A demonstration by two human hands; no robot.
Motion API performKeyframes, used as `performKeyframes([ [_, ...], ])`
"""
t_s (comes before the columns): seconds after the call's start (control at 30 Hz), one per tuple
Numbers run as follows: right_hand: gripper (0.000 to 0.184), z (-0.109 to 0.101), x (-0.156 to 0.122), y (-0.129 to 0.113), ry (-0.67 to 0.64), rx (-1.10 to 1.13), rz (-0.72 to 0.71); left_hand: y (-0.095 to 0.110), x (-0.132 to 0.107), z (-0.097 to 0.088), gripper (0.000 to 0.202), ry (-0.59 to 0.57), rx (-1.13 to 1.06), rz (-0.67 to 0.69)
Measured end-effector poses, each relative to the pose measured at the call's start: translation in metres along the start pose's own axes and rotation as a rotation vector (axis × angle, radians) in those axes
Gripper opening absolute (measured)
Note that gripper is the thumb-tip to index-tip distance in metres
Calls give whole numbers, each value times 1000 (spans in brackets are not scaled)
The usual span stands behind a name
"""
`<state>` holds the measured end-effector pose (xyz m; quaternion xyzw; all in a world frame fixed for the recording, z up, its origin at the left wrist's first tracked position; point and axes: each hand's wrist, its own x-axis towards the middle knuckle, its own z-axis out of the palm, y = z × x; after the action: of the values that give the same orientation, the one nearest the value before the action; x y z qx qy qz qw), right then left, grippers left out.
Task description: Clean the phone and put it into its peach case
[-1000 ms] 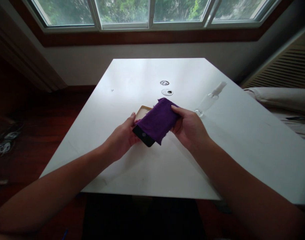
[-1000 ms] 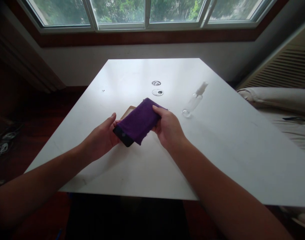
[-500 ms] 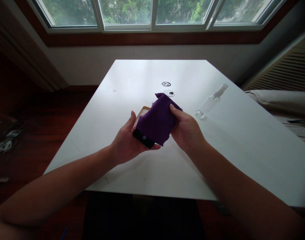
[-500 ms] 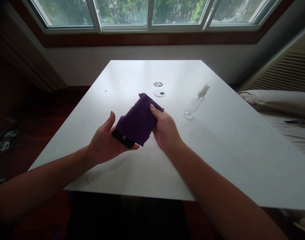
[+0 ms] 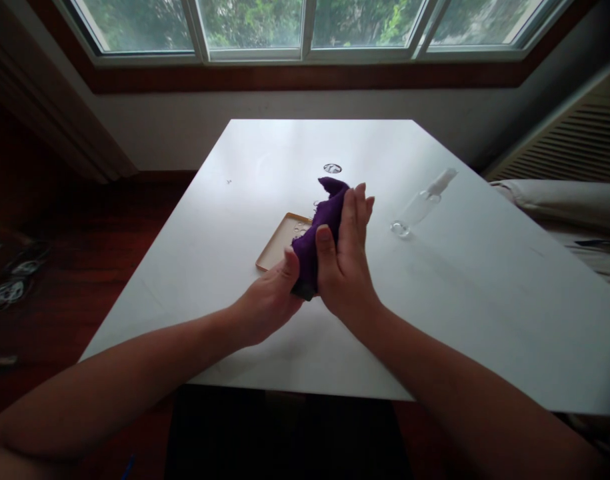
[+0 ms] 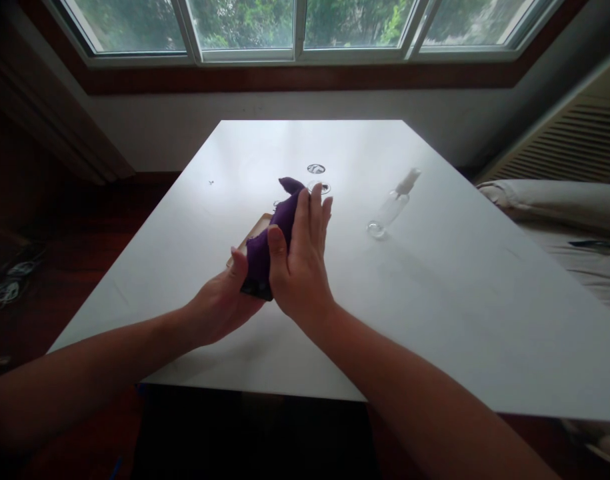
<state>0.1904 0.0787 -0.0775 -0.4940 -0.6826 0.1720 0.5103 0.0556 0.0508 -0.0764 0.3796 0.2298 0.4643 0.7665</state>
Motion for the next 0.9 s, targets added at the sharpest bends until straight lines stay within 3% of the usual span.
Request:
performKeyframes([
  [0.2, 67, 2, 0, -7, 27, 18, -49, -9, -4, -3, 73, -51, 268, 80],
  [0.37, 59, -1, 4, -8, 179, 67, -124, 0, -10, -3, 66, -143, 423, 144],
  [0.47, 57, -5, 11, 2, 259, 115, -243, 3, -13, -7, 63, -190, 533, 163],
  [0.6, 54, -10, 15, 4, 329, 199, -390, 2, -12, -11, 73, -271, 625, 311],
  [0.83, 34, -20, 5, -27, 517, 309, -230, 2, -13, -15, 85, -364, 820, 530],
  [0.9, 36, -24, 6, -31, 552, 312, -226, 2, -13, -16, 85, -376, 872, 554],
])
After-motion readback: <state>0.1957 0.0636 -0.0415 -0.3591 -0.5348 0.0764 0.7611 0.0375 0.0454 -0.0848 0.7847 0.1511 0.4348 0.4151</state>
